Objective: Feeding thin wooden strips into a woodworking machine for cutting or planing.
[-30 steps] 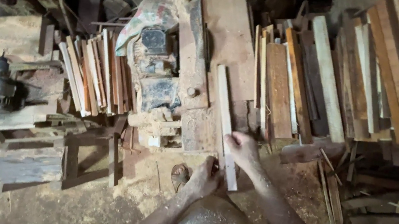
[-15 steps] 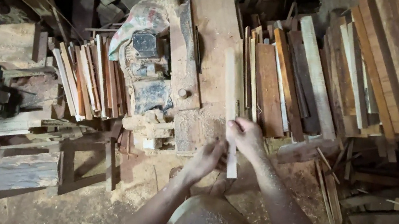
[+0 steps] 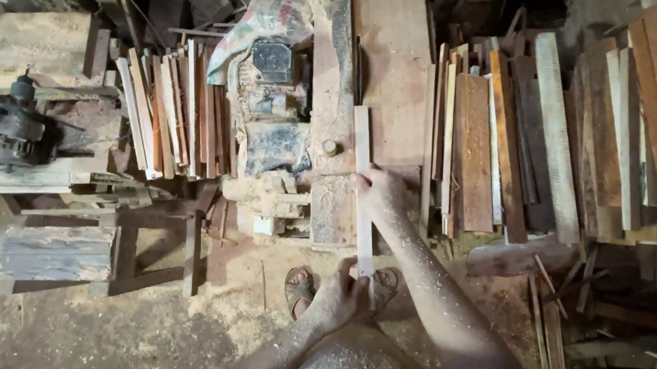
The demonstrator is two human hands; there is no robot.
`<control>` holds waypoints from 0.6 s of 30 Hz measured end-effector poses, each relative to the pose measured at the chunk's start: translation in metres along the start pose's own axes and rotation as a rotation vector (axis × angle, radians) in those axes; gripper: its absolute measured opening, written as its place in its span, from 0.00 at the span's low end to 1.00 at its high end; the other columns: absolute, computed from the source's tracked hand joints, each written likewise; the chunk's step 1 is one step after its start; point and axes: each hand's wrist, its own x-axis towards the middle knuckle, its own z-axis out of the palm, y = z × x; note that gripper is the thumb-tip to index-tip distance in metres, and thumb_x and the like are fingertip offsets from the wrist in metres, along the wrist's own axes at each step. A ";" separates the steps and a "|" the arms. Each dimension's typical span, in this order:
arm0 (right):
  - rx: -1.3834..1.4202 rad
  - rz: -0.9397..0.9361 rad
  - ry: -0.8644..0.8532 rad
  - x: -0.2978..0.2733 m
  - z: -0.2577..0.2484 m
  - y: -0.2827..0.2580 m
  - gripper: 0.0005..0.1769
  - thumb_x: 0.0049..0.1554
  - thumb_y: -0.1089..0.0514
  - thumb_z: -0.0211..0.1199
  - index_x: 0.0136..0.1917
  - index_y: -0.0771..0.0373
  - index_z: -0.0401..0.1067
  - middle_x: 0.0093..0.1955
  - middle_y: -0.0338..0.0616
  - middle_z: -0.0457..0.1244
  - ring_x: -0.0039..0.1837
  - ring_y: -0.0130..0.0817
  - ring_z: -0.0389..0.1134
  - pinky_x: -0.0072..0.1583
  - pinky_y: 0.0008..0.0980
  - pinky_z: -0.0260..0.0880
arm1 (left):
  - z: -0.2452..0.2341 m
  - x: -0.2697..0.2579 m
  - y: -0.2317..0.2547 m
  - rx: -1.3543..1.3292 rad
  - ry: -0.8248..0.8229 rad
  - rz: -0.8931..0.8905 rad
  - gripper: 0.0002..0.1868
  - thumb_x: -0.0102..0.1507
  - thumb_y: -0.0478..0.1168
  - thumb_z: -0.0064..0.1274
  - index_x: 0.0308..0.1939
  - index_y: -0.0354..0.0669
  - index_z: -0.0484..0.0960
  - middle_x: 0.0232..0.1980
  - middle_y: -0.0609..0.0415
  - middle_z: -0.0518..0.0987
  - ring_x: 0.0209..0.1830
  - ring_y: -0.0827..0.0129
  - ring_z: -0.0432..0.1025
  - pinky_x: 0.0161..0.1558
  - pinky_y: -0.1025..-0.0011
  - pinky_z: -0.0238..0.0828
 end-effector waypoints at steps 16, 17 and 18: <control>0.036 -0.109 0.051 0.052 0.009 0.000 0.11 0.60 0.53 0.65 0.53 0.55 0.83 0.34 0.45 0.73 0.29 0.33 0.68 0.34 0.32 0.70 | 0.008 0.015 -0.002 0.805 -0.130 0.033 0.48 0.68 0.29 0.45 0.82 0.42 0.28 0.23 0.55 0.76 0.15 0.70 0.68 0.17 0.71 0.73; -0.003 -0.155 0.096 0.061 0.015 0.004 0.11 0.61 0.51 0.63 0.41 0.58 0.79 0.28 0.44 0.67 0.28 0.34 0.65 0.32 0.34 0.65 | 0.004 0.018 0.000 0.654 -0.135 0.071 0.53 0.64 0.25 0.48 0.82 0.41 0.28 0.22 0.56 0.76 0.14 0.69 0.68 0.18 0.72 0.71; -0.042 -0.201 0.141 0.069 0.021 0.007 0.22 0.62 0.50 0.61 0.29 0.62 0.75 0.22 0.43 0.61 0.27 0.34 0.61 0.31 0.36 0.61 | 0.001 0.021 0.003 0.503 -0.138 0.108 0.57 0.59 0.21 0.51 0.82 0.41 0.29 0.20 0.56 0.76 0.14 0.69 0.68 0.18 0.73 0.70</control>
